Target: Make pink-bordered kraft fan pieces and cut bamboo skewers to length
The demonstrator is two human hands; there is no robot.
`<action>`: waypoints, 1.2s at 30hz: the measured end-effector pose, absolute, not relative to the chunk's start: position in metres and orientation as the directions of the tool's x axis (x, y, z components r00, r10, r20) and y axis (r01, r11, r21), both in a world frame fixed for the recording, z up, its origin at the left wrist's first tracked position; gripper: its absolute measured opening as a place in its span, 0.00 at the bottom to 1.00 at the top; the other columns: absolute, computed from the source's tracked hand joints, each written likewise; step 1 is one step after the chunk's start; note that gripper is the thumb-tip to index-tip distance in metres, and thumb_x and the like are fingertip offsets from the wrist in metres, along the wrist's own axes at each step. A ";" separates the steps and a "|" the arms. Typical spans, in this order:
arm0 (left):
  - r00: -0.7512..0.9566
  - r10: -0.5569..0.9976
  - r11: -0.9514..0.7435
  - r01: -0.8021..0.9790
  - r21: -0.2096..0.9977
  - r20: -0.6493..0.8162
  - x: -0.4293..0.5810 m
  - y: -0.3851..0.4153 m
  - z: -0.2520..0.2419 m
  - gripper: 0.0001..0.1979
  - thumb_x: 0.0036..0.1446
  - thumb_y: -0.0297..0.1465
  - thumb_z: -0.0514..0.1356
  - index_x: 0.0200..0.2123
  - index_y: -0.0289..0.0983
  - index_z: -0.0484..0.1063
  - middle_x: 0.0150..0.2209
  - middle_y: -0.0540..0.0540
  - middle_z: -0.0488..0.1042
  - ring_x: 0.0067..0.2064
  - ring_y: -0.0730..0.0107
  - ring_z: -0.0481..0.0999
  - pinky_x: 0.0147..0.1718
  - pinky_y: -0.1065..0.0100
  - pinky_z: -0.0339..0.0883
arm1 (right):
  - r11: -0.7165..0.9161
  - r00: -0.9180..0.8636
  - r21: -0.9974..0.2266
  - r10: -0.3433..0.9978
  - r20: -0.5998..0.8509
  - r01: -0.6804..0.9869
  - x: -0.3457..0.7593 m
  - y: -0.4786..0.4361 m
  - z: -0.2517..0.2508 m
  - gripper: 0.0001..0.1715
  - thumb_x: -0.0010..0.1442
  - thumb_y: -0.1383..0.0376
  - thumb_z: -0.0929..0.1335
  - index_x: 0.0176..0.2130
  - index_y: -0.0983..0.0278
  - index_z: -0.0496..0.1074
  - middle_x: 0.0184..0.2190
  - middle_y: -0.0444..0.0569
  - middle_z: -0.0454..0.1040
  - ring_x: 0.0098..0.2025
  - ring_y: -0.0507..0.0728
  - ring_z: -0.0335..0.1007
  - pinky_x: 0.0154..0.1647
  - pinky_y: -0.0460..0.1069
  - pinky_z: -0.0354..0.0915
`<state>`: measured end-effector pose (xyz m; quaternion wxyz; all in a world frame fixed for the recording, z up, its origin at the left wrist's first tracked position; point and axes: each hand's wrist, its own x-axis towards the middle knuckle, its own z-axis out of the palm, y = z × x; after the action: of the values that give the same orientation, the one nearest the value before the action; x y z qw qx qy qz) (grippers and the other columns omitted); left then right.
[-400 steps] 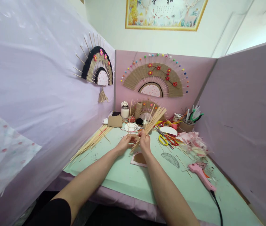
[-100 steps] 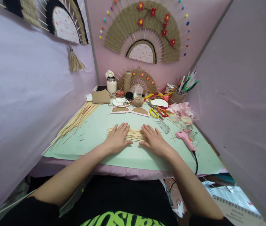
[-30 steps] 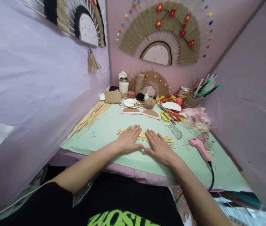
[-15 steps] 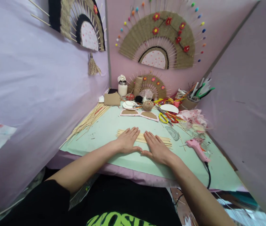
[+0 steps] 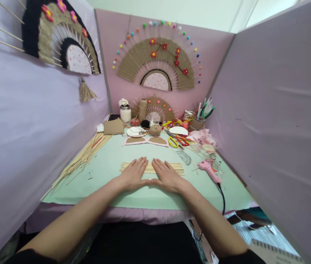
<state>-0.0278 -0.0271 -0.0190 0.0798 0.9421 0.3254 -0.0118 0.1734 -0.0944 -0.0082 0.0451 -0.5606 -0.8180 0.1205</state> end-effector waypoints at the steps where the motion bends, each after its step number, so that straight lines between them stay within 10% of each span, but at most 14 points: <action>1: 0.794 0.601 -0.779 0.608 0.154 -0.091 -0.029 -0.025 -0.017 0.46 0.55 0.58 0.41 0.67 0.32 0.40 0.68 0.36 0.37 0.68 0.57 0.37 0.64 0.56 0.34 | 0.342 -0.367 -0.252 0.928 -0.061 0.905 0.173 -0.094 -0.010 0.48 0.61 0.41 0.49 0.67 0.70 0.40 0.68 0.55 0.37 0.70 0.59 0.28 0.67 0.58 0.33; 5: 0.794 0.575 -0.772 0.606 0.190 -0.199 -0.025 -0.008 0.007 0.45 0.54 0.53 0.52 0.66 0.32 0.43 0.67 0.34 0.41 0.68 0.54 0.41 0.63 0.55 0.41 | 0.343 -0.367 -0.263 0.929 -0.048 0.902 0.173 -0.094 -0.014 0.51 0.60 0.39 0.51 0.67 0.70 0.40 0.68 0.56 0.37 0.70 0.60 0.29 0.67 0.58 0.34; 8: 0.779 0.627 -0.772 0.616 0.154 0.029 0.011 0.008 0.032 0.31 0.58 0.38 0.53 0.63 0.34 0.54 0.66 0.36 0.49 0.67 0.55 0.48 0.61 0.54 0.46 | 0.352 -0.372 -0.269 0.928 -0.026 0.897 0.172 -0.093 -0.013 0.52 0.59 0.39 0.53 0.67 0.71 0.41 0.68 0.58 0.39 0.70 0.61 0.30 0.66 0.59 0.35; 14: 0.955 0.293 -0.952 0.287 0.109 0.048 0.159 0.026 0.039 0.18 0.54 0.29 0.57 0.49 0.34 0.72 0.49 0.39 0.74 0.53 0.60 0.70 0.52 0.66 0.60 | 0.323 -0.331 -0.262 0.943 0.014 0.909 0.170 -0.095 -0.009 0.52 0.55 0.38 0.59 0.63 0.71 0.52 0.64 0.64 0.53 0.66 0.67 0.46 0.65 0.61 0.41; 28: 0.893 0.375 -0.923 0.384 -0.012 -0.249 0.233 0.037 0.028 0.36 0.39 0.44 0.68 0.51 0.31 0.70 0.55 0.30 0.67 0.56 0.43 0.63 0.50 0.54 0.61 | 0.348 -0.318 -0.306 0.937 0.144 0.886 0.174 -0.095 -0.013 0.53 0.52 0.38 0.64 0.62 0.71 0.56 0.62 0.65 0.56 0.64 0.70 0.47 0.64 0.62 0.45; 36: 0.896 0.333 -0.942 0.328 -0.065 -0.293 0.228 0.031 0.041 0.26 0.38 0.34 0.69 0.45 0.35 0.75 0.51 0.34 0.71 0.53 0.48 0.67 0.46 0.60 0.64 | 0.340 -0.316 -0.295 0.940 0.127 0.893 0.174 -0.096 -0.012 0.50 0.52 0.39 0.64 0.62 0.68 0.56 0.62 0.63 0.57 0.64 0.68 0.49 0.64 0.60 0.44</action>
<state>0.2276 0.0314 0.0405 -0.0067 0.9737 0.1697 -0.1518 0.1739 -0.0964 -0.0119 0.1387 -0.5682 -0.8066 0.0853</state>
